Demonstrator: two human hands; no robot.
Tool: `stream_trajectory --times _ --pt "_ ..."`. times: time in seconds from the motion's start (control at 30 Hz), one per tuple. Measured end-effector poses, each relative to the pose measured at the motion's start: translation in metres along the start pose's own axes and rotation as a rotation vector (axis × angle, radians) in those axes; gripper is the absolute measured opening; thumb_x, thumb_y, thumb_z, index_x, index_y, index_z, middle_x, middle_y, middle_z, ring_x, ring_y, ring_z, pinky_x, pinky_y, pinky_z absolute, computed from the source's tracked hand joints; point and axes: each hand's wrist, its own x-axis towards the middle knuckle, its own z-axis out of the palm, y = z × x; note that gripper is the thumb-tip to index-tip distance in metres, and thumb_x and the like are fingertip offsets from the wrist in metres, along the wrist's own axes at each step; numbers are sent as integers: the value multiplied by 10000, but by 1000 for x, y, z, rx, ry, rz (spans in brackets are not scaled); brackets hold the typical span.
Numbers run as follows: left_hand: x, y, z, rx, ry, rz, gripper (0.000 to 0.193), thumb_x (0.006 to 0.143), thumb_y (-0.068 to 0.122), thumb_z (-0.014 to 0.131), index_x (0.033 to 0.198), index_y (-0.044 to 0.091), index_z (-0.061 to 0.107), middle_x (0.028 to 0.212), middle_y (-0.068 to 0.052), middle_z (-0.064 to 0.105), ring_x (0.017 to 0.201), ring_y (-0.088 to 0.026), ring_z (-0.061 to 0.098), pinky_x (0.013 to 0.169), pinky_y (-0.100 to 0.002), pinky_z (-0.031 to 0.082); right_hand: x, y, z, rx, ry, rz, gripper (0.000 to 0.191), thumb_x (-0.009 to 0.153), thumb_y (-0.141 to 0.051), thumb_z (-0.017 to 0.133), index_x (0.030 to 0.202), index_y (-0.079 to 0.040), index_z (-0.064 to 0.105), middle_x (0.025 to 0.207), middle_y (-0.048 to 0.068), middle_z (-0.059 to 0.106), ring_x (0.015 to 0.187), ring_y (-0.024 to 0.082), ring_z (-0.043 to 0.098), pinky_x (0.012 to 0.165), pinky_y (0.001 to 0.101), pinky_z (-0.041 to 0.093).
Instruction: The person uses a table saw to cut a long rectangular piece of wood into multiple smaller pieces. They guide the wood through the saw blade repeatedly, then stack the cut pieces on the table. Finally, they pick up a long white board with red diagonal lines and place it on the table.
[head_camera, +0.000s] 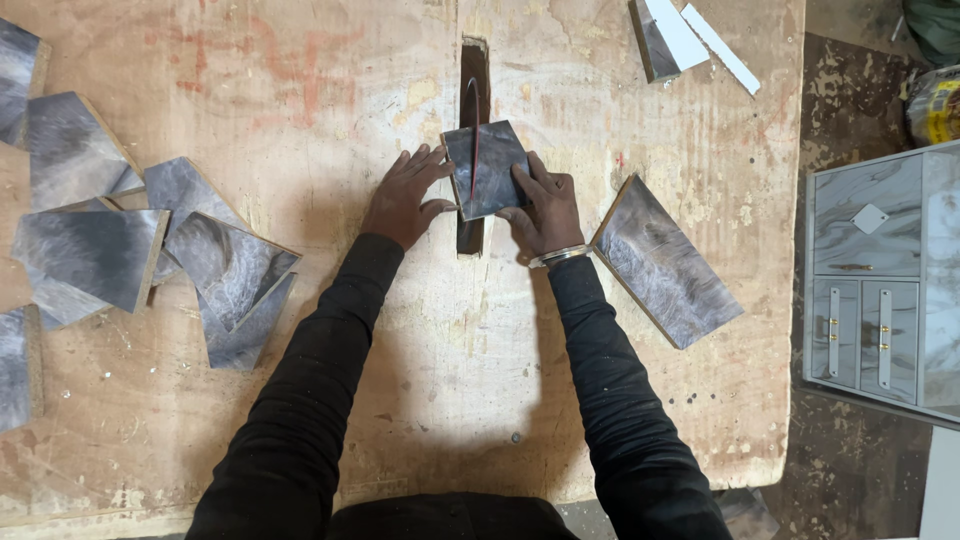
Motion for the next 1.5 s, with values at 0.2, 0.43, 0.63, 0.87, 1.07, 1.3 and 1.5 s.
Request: stream_trajectory --times 0.2,0.43,0.63,0.87,1.07,1.3,1.5 --pt "5 0 0 4 11 -12 575 844 293 816 1350 97 624 1517 -146 536 1453 -338 446 1221 -472 324 8 1 -1 -12 15 -17 811 787 -485 848 1444 -73 611 1568 168 513 1084 327 539 985 409 524" --pt "15 -2 -4 32 21 21 603 834 302 814 1371 105 622 1506 -150 548 1433 -332 465 1211 -468 334 19 -1 -5 15 31 -14 815 777 -481 862 1425 -50 620 1544 186 529 1066 329 542 980 413 523" --pt "22 -7 -15 116 27 69 518 852 302 805 1302 98 651 1440 -170 595 1373 -355 522 1191 -464 367 31 5 -6 -16 38 -1 813 782 -468 869 1431 -41 628 1539 203 536 1092 337 546 1003 430 523" --pt "7 -22 -37 278 130 -32 334 962 238 753 1248 89 665 1355 -174 653 1294 -327 611 1225 -463 400 12 29 -20 -133 42 199 732 791 -406 872 1379 -35 640 1458 218 584 1145 371 557 989 469 534" --pt "16 -4 -44 347 121 -104 801 737 450 817 1409 93 570 1475 -231 512 1368 -397 471 1144 -526 358 -43 35 -14 -337 93 272 706 790 -493 840 1341 -77 698 1395 202 652 1198 387 615 985 483 554" --pt "24 9 -40 496 -285 -215 999 561 760 868 1346 224 560 1596 -217 347 1420 -418 299 1137 -629 218 -110 -22 -16 -281 7 354 675 721 -516 902 1175 -55 710 1049 177 749 837 309 720 684 416 618" --pt "-128 44 -2 643 13 -18 563 723 519 798 1105 116 702 1413 -150 560 1339 -334 480 1106 -573 346 -187 -68 -23 206 238 476 520 715 -286 923 1128 -33 734 935 132 775 759 257 729 645 360 615"
